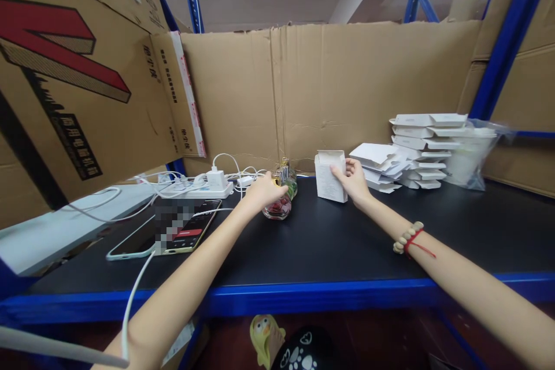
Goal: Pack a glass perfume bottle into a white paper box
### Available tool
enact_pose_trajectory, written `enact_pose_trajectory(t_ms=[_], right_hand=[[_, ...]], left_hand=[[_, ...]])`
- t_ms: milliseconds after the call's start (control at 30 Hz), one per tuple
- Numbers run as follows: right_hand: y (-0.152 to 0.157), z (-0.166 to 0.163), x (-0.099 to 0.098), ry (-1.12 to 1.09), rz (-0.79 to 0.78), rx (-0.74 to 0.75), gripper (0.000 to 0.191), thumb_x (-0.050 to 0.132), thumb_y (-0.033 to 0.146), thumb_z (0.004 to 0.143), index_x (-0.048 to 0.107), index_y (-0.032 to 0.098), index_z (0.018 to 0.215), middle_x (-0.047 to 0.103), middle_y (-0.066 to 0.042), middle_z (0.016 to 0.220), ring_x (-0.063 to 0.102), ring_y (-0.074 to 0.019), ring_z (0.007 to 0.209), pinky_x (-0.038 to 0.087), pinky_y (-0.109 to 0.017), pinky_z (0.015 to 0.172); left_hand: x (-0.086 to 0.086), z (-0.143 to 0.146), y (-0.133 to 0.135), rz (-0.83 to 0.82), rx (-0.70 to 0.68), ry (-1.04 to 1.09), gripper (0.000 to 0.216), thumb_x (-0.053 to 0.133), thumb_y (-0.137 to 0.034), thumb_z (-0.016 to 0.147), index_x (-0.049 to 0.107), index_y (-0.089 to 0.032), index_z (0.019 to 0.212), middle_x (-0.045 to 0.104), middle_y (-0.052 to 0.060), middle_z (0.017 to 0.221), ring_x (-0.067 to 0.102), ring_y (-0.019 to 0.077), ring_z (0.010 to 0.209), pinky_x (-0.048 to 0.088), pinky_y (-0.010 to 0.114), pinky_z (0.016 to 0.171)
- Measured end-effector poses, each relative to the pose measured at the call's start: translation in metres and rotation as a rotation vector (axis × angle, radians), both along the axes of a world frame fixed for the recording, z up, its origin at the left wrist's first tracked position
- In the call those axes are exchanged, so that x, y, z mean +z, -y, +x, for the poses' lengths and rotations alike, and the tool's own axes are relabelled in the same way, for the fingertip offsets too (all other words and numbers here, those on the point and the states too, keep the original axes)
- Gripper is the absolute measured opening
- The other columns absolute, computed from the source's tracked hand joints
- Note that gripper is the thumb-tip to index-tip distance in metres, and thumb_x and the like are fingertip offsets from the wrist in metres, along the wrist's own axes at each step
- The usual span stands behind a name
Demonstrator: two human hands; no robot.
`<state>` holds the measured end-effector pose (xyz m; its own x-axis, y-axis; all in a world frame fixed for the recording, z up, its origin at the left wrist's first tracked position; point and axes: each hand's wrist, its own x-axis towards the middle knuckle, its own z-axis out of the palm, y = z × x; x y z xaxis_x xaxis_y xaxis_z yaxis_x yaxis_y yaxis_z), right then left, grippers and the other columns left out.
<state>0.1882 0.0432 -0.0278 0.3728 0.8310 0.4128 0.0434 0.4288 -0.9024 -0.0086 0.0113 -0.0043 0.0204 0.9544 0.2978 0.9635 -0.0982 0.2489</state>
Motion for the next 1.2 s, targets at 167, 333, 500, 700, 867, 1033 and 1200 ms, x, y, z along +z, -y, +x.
enact_pose_trajectory(t_ms=[167, 333, 500, 700, 867, 1033, 1200], right_hand=[[0.005, 0.003, 0.0, 0.322, -0.153, -0.047, 0.056, 0.068, 0.018, 0.056, 0.04, 0.011, 0.103, 0.052, -0.004, 0.104, 0.049, -0.0138, 0.094, 0.038, -0.025, 0.085], [0.009, 0.003, 0.0, 0.672, -0.35, -0.048, 0.06, 0.064, 0.027, 0.068, 0.037, 0.011, 0.119, 0.046, -0.003, 0.122, 0.043, -0.0161, 0.112, 0.033, -0.027, 0.098], [0.008, 0.011, 0.005, 0.857, -0.385, -0.173, 0.053, 0.057, 0.031, 0.077, 0.038, 0.008, 0.12, 0.045, -0.006, 0.123, 0.042, -0.0194, 0.113, 0.035, -0.03, 0.093], [0.001, 0.035, 0.009, 0.8, -0.454, -0.254, 0.055, 0.058, 0.033, 0.076, 0.037, 0.006, 0.119, 0.044, -0.009, 0.124, 0.043, -0.0208, 0.114, 0.035, -0.03, 0.093], [-0.002, 0.048, 0.009, 0.809, -0.465, -0.253, 0.055, 0.057, 0.035, 0.076, 0.037, 0.007, 0.119, 0.044, -0.011, 0.124, 0.042, -0.0242, 0.113, 0.036, -0.032, 0.09], [-0.002, 0.05, 0.01, 0.878, -0.498, -0.242, 0.053, 0.055, 0.036, 0.079, 0.035, 0.007, 0.119, 0.043, -0.011, 0.123, 0.042, -0.0239, 0.114, 0.035, -0.032, 0.09], [-0.001, 0.051, 0.012, 0.895, -0.495, -0.21, 0.049, 0.054, 0.037, 0.079, 0.035, 0.011, 0.117, 0.045, -0.007, 0.121, 0.042, -0.0216, 0.112, 0.036, -0.031, 0.087]], left_hand=[[-0.002, 0.007, 0.012, 0.071, 0.069, -0.098, 0.038, 0.063, -0.042, 0.099, 0.054, -0.006, 0.109, 0.056, 0.012, 0.096, 0.052, 0.0299, 0.088, 0.044, 0.033, 0.073], [-0.006, 0.018, 0.015, 0.105, -0.072, -0.045, 0.049, 0.067, -0.054, 0.093, 0.057, -0.009, 0.109, 0.058, 0.011, 0.092, 0.053, 0.0297, 0.087, 0.045, 0.033, 0.071], [-0.017, 0.03, 0.01, 0.146, -0.135, 0.084, 0.059, 0.08, -0.052, 0.082, 0.055, -0.011, 0.115, 0.058, 0.009, 0.089, 0.053, 0.0302, 0.085, 0.046, 0.035, 0.072], [-0.035, 0.044, 0.005, 0.239, -0.36, 0.188, 0.058, 0.092, -0.022, 0.073, 0.047, -0.003, 0.104, 0.054, 0.01, 0.096, 0.05, 0.0262, 0.089, 0.044, 0.031, 0.075], [-0.032, 0.068, -0.009, 0.189, -0.226, 0.103, 0.067, 0.089, -0.033, 0.078, 0.043, 0.003, 0.111, 0.049, 0.015, 0.103, 0.05, 0.0309, 0.09, 0.045, 0.036, 0.074], [-0.023, 0.097, -0.029, 0.154, -0.147, 0.058, 0.062, 0.087, -0.034, 0.082, 0.045, -0.001, 0.112, 0.052, 0.015, 0.101, 0.05, 0.0307, 0.092, 0.046, 0.036, 0.075], [-0.022, 0.103, -0.059, 0.115, -0.098, 0.087, 0.054, 0.083, -0.041, 0.084, 0.053, -0.006, 0.112, 0.055, 0.012, 0.098, 0.05, 0.0265, 0.093, 0.045, 0.032, 0.076]])
